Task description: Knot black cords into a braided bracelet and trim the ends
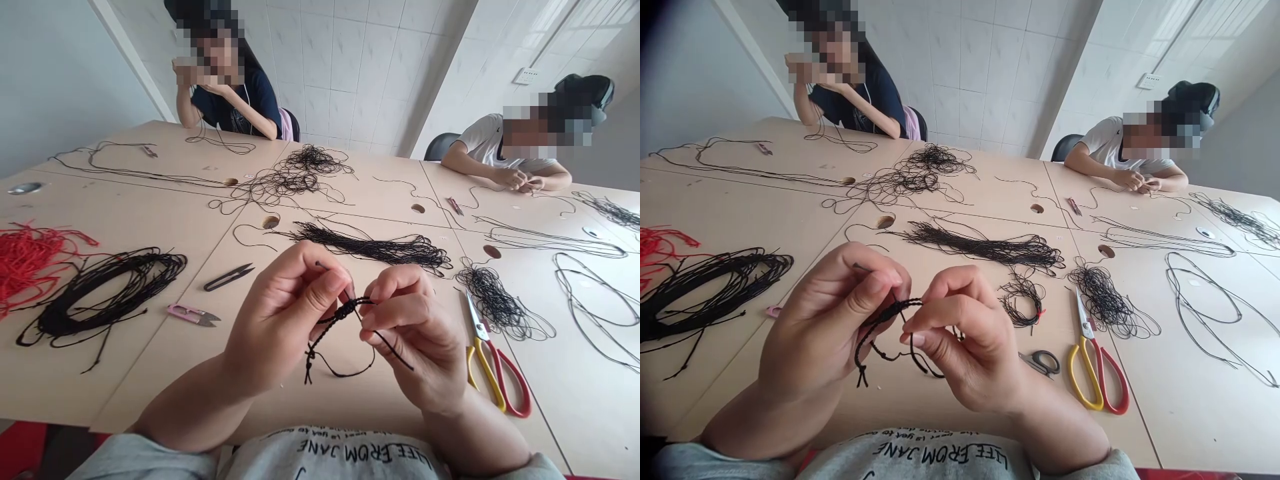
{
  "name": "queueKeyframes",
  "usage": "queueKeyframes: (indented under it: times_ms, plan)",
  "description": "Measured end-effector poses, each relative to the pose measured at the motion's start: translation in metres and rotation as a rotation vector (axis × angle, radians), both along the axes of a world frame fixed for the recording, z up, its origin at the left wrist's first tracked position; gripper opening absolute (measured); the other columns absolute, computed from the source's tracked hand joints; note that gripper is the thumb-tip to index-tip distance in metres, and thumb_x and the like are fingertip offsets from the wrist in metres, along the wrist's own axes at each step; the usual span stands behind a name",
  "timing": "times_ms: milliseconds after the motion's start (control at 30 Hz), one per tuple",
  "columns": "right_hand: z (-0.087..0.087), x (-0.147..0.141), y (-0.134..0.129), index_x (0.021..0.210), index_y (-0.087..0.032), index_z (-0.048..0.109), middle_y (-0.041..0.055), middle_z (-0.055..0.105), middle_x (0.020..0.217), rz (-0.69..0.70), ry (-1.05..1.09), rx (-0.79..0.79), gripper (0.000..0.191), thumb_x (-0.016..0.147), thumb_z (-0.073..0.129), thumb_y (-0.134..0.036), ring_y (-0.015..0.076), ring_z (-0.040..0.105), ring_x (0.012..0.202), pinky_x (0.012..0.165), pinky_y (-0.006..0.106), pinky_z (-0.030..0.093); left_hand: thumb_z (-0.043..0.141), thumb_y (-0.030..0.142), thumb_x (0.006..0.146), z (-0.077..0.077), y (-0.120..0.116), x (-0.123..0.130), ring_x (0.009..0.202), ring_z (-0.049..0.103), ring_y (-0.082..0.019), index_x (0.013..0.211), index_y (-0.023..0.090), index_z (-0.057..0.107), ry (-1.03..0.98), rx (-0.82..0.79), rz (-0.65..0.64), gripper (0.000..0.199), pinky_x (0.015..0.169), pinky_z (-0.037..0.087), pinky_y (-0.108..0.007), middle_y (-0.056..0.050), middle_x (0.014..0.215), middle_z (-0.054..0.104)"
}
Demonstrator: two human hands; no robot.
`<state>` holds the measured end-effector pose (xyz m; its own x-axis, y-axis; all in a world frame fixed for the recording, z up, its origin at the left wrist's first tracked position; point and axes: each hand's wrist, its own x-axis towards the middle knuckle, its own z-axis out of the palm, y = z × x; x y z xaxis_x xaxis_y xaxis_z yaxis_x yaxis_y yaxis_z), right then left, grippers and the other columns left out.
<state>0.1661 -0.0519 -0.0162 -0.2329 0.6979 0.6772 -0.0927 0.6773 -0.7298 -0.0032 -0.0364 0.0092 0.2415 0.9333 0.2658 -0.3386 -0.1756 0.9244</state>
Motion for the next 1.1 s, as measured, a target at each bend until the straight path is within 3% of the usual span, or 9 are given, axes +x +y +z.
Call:
queueKeyframes:
  times_ms: [200,267,433,567,700,867,1100]
  plan:
    - [-0.001,-0.002,0.001,0.099,-0.021,0.067,-0.0009,0.057,0.098,-0.127,-0.009,0.016,0.017,0.092,0.070,-0.006,0.0103,0.057,0.092,0.081,0.024,0.050,0.067,0.037,0.098,0.003,0.005,-0.005,0.047,0.042,-0.004,0.082,0.023,0.069,-0.022,-0.111,-0.147,0.021,0.042,0.036,-0.011,0.005,0.058,0.048]
    - [-0.001,-0.003,0.001,0.099,-0.021,0.067,-0.0004,0.055,0.099,-0.197,-0.019,0.061,0.019,0.091,0.070,-0.004,0.0099,0.057,0.091,0.080,0.024,0.051,0.071,0.040,0.095,0.002,0.005,-0.008,0.052,0.050,-0.004,0.088,0.024,0.071,-0.048,-0.127,-0.206,0.017,0.048,0.044,-0.009,0.005,0.065,0.055]
    - [-0.002,-0.003,0.000,0.101,-0.023,0.068,0.0014,0.055,0.102,-0.292,-0.043,0.134,0.025,0.088,0.069,-0.001,0.0117,0.059,0.092,0.077,0.025,0.055,0.083,0.019,0.085,0.001,0.004,-0.009,0.078,0.066,-0.006,0.098,0.027,0.075,-0.029,-0.151,-0.206,0.017,0.071,0.057,-0.009,0.003,0.087,0.069]
    - [0.001,0.001,0.000,0.108,-0.022,0.068,0.0024,0.059,0.098,-0.234,-0.056,0.157,0.033,0.088,0.063,0.003,0.0130,0.060,0.090,0.076,0.027,0.056,0.080,0.012,0.085,0.002,0.001,-0.006,0.080,0.068,-0.006,0.095,0.029,0.075,-0.011,-0.104,-0.084,0.020,0.071,0.058,-0.008,0.005,0.087,0.072]
    - [0.005,0.005,0.002,0.116,-0.022,0.068,0.0031,0.064,0.102,-0.159,-0.028,-0.008,0.030,0.093,0.062,-0.003,0.0133,0.061,0.097,0.082,0.027,0.055,0.076,0.007,0.087,0.004,-0.005,-0.005,0.086,0.071,-0.007,0.100,0.031,0.074,0.051,-0.031,-0.002,0.027,0.076,0.058,-0.008,0.006,0.090,0.075]
    - [0.006,0.005,0.002,0.098,-0.024,0.069,-0.0031,0.064,0.084,-0.060,0.008,-0.238,0.009,0.094,0.072,-0.016,0.0077,0.058,0.072,0.063,0.020,0.049,0.078,0.013,0.086,0.004,-0.005,-0.005,0.085,0.071,-0.009,0.103,0.032,0.072,0.113,0.015,-0.032,0.027,0.072,0.058,-0.012,0.005,0.090,0.074]
    - [0.012,0.005,-0.001,0.091,-0.020,0.070,-0.0012,0.065,0.078,-0.080,-0.030,-0.266,0.004,0.093,0.071,-0.017,0.0091,0.058,0.068,0.059,0.022,0.047,0.074,0.006,0.085,0.001,-0.001,-0.008,0.072,0.063,-0.007,0.104,0.031,0.070,0.181,0.063,0.007,0.032,0.068,0.054,-0.012,0.006,0.083,0.071]
